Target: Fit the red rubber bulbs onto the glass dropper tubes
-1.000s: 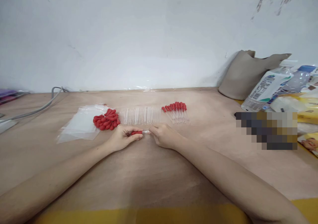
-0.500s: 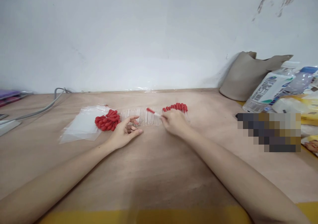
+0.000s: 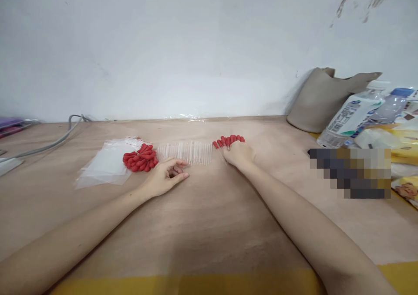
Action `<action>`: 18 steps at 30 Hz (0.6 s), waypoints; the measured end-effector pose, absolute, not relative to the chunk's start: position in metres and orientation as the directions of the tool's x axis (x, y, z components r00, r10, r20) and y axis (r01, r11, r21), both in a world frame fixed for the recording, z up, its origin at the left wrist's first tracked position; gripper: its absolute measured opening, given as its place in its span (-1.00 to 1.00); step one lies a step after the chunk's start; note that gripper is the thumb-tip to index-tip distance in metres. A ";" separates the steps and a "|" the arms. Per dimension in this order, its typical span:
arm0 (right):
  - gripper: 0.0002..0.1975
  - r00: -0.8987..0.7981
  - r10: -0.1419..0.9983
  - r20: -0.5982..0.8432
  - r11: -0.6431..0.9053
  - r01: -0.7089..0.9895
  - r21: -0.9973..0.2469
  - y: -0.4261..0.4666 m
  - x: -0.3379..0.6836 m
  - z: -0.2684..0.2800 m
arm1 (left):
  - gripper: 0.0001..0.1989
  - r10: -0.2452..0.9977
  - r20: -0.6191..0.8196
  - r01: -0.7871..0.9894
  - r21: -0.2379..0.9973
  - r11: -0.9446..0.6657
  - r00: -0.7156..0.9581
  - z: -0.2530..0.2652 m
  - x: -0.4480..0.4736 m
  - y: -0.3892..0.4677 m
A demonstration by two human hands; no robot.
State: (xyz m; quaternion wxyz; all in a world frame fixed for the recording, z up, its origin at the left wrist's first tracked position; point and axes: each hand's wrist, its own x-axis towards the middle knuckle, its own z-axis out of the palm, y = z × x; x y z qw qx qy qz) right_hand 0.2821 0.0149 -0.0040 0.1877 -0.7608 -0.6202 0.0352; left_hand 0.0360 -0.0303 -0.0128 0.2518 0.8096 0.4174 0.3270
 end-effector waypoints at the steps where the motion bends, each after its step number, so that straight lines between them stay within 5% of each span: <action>1: -0.65 0.226 0.960 0.165 -0.160 0.927 -0.338 0.015 0.283 -0.005 | -0.78 0.842 0.317 0.515 0.679 -0.523 0.437 -0.012 0.036 -0.031; 5: -0.56 0.223 0.964 0.143 -0.160 0.921 -0.356 0.017 0.283 -0.009 | -0.81 0.845 0.312 0.528 0.672 -0.519 0.434 -0.011 0.037 -0.031; 13: -0.63 0.079 0.945 0.318 0.006 0.967 -0.256 0.006 0.262 -0.009 | -0.82 0.843 0.307 0.547 0.653 -0.524 0.441 -0.011 0.036 -0.030; 18: -0.67 0.078 0.964 0.253 -0.020 0.974 -0.227 0.006 0.247 -0.005 | -0.84 0.836 0.304 0.541 0.652 -0.532 0.456 -0.011 0.037 -0.030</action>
